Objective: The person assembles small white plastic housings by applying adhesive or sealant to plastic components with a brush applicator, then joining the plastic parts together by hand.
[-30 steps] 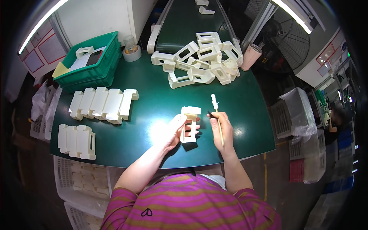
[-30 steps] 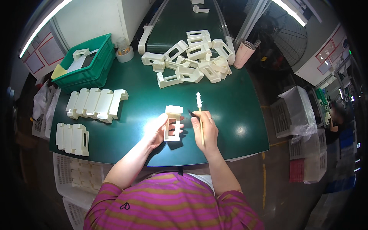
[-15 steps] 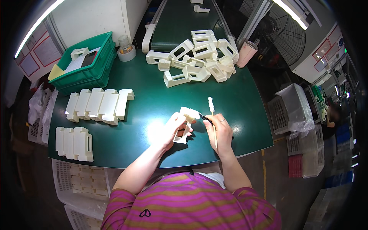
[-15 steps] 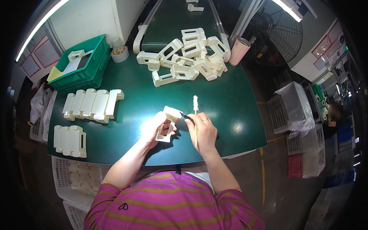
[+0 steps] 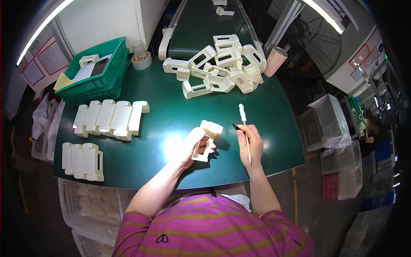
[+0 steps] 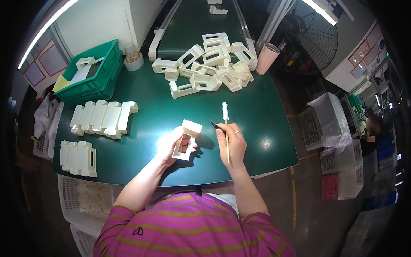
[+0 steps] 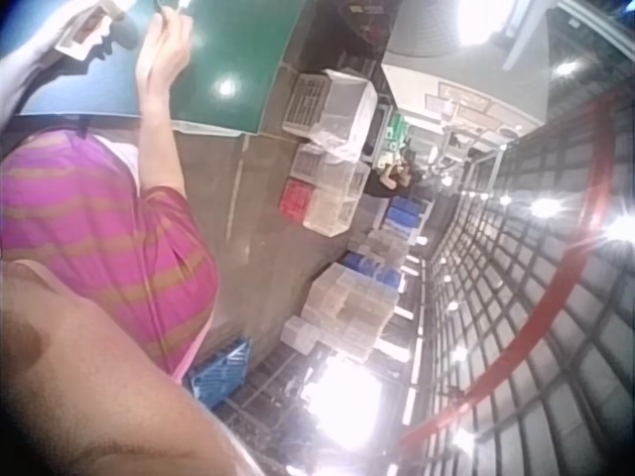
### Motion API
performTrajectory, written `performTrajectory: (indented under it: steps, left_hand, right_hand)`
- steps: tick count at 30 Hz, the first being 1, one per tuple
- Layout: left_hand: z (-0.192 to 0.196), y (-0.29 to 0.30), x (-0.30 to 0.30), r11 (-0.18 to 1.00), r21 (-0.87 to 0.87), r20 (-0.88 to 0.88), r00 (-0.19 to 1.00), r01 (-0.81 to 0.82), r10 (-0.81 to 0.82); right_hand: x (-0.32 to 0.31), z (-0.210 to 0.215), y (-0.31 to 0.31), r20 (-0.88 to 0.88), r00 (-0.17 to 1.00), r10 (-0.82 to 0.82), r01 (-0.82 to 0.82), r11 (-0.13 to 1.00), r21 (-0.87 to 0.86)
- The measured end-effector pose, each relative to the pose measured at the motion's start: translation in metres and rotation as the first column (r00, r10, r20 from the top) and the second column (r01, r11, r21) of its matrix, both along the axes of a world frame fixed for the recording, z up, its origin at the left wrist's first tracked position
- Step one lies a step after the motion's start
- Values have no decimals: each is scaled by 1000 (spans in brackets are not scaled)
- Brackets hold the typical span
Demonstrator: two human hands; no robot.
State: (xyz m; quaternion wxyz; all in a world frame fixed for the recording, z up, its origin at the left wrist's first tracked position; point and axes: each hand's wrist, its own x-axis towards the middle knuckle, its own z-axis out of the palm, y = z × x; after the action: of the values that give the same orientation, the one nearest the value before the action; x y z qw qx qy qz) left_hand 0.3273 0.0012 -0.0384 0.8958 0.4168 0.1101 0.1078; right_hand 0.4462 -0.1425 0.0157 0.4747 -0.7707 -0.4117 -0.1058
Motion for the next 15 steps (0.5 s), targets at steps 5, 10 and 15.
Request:
performTrajectory:
  steps: [5,10,15]
  left_hand:
    - [4,-8,5,964,193,18,983,-180,180]
    - [1,-5,2,960,205,51,982,-191,184]
    - [6,-7,-8,803,513,27,941,-302,337]
  right_hand:
    - [-14,0,-4,-26,934,357,-335,896,291]
    - [-14,-4,0,-357,786,505,-328,830,452]
    - [-13,-13,1,-298,871,391,-251,874,415]
